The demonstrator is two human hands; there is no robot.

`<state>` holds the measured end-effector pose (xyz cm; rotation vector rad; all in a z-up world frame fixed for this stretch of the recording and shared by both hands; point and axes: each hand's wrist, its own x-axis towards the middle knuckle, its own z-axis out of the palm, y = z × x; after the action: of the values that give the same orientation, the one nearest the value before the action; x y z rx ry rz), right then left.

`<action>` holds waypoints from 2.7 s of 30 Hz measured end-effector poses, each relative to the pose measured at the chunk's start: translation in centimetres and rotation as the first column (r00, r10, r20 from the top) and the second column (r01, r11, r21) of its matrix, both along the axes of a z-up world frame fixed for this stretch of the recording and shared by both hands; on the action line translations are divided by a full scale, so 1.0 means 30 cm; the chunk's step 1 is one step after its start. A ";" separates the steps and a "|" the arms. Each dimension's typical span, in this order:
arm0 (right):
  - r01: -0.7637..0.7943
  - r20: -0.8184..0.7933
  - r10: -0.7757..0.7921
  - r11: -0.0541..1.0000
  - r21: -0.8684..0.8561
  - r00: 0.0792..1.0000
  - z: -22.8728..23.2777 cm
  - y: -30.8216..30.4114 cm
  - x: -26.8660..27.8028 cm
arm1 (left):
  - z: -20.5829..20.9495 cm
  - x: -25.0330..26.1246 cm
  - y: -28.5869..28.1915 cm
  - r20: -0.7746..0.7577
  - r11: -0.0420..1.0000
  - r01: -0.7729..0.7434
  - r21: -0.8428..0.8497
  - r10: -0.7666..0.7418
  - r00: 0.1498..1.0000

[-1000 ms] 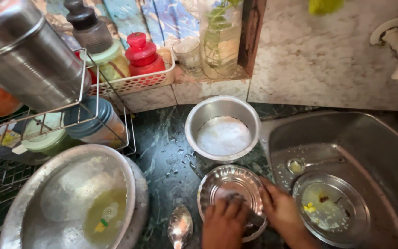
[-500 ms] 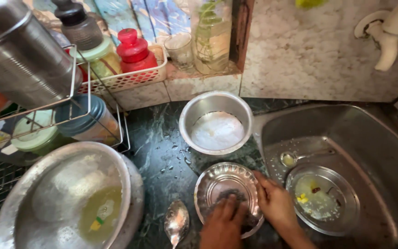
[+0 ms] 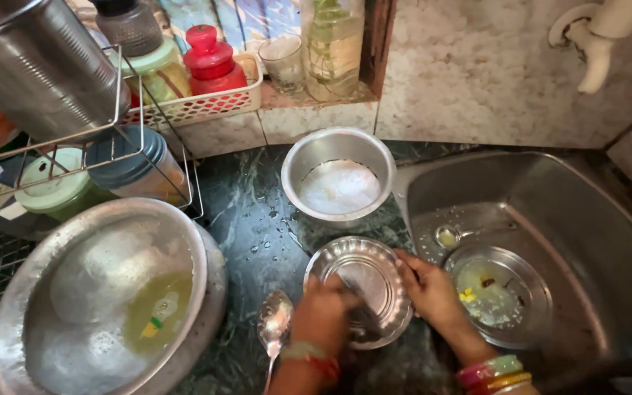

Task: The person scrubs the inside and outside of a large metal cooking pot with a steel wool scrubber in soapy water at the kitchen sink, then rinses the pot under the tap and sets it aside. A small plate and spoon are also handled on the counter.

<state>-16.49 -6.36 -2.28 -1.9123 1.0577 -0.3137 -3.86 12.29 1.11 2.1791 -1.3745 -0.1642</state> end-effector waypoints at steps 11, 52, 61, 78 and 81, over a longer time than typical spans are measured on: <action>-0.033 0.217 -0.033 0.955 0.295 0.976 0.007 0.031 -0.028 | -0.018 -0.102 -0.076 -0.036 0.987 0.115 0.109 -0.112 0.993; -0.157 0.311 0.047 0.928 0.338 0.949 -0.003 -0.004 -0.022 | -0.058 -0.103 -0.149 0.100 0.988 0.089 -0.128 -0.076 0.992; -0.182 0.309 0.072 0.921 0.344 0.948 -0.003 0.001 -0.016 | -0.003 0.090 -0.181 0.139 0.959 -0.089 0.268 0.053 0.989; -0.175 0.350 0.023 0.895 0.411 0.937 -0.003 -0.013 -0.019 | 0.031 -0.047 -0.153 0.141 0.993 0.001 0.119 -0.018 0.990; -0.135 0.330 -0.010 0.901 0.412 0.944 -0.017 -0.013 -0.025 | 0.052 -0.200 -0.049 0.007 1.000 0.009 0.005 -0.009 1.000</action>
<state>-17.24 -6.75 -2.80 -1.4324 0.7636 -0.3154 -9.87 10.82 2.67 2.1799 -1.3896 -0.1641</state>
